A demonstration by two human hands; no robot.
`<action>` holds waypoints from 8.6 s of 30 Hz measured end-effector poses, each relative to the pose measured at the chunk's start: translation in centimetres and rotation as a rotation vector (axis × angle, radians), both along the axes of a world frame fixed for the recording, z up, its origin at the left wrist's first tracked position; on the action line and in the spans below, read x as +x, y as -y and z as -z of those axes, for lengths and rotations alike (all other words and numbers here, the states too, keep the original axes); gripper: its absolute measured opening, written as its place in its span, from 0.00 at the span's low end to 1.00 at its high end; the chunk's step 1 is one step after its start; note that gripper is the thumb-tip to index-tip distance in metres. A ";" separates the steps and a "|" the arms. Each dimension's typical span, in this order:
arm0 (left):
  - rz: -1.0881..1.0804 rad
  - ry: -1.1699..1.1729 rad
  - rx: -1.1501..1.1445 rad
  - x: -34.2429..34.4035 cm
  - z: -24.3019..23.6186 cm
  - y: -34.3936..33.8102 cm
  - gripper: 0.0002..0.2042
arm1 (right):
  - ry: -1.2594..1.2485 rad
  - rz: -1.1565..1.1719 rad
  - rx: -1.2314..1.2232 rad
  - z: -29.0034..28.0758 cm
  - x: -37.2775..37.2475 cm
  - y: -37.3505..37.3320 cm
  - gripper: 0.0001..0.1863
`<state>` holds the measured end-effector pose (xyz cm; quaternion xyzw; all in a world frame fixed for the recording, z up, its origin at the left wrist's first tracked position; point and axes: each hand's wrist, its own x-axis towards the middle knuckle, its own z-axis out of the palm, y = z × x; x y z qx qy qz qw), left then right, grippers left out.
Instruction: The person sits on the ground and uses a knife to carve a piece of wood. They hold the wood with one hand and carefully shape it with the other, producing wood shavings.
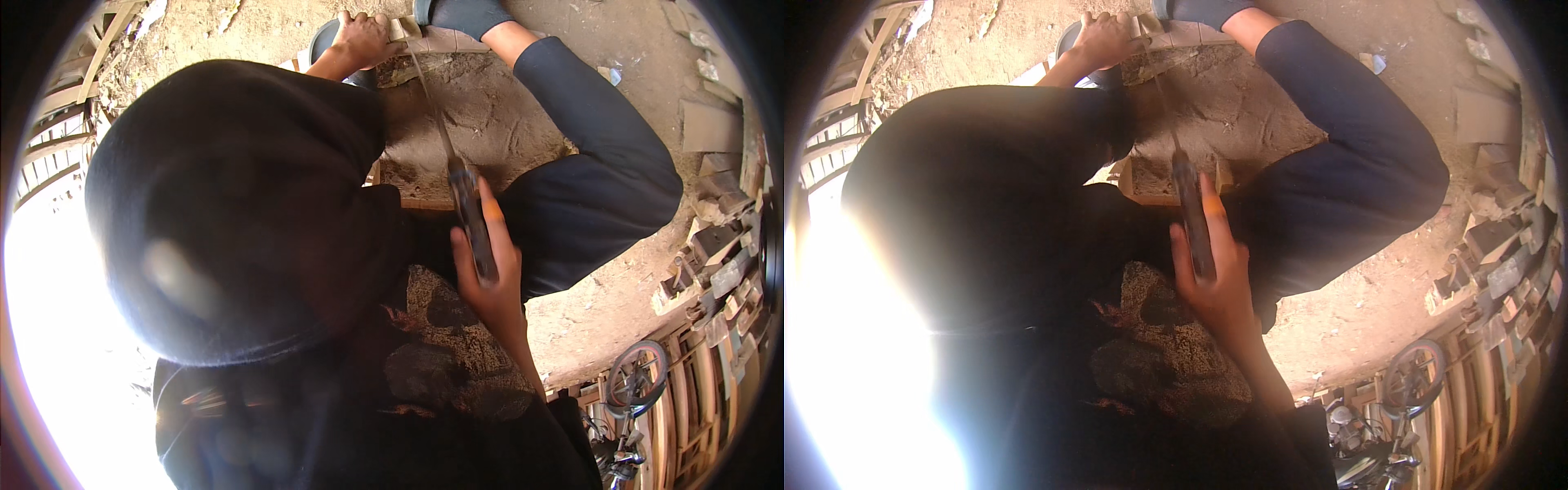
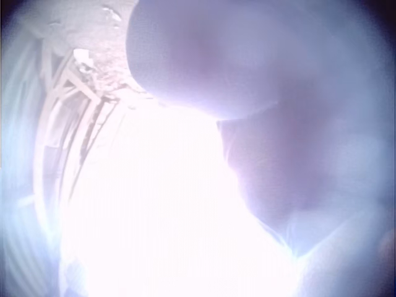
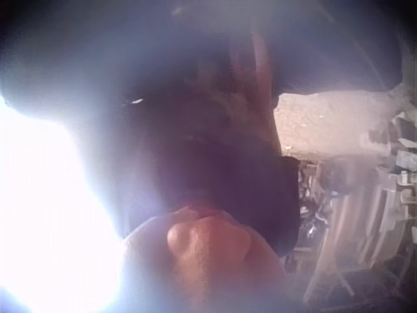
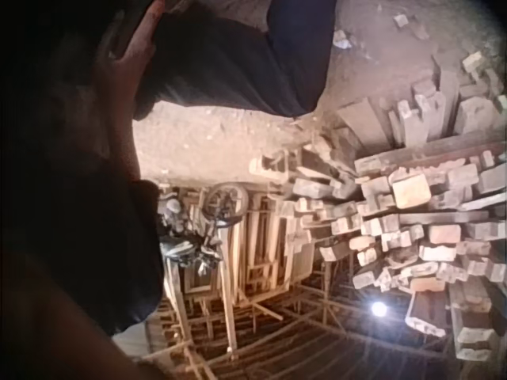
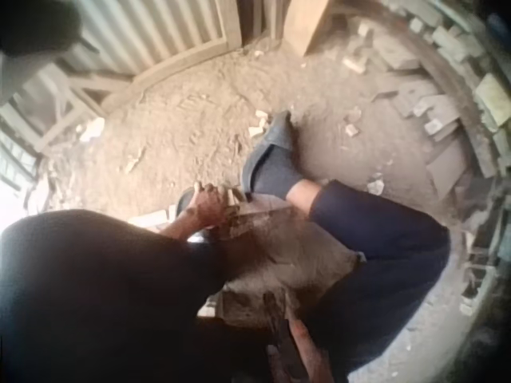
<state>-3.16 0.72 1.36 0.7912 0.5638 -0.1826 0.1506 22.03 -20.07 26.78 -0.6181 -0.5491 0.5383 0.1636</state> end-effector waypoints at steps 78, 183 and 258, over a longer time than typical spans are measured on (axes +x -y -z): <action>0.075 -0.266 -0.047 -2.3 0.6 -0.2 0.42 | -0.093 0.078 0.018 -0.4 1.5 -1.2 0.28; -0.031 -0.003 -0.002 0.3 1.1 -0.1 0.29 | 0.079 -0.084 0.005 -3.3 1.7 -0.1 0.27; -0.064 -0.046 -0.010 0.7 -1.6 0.3 0.36 | -0.144 -0.085 0.025 -1.6 0.7 -3.7 0.11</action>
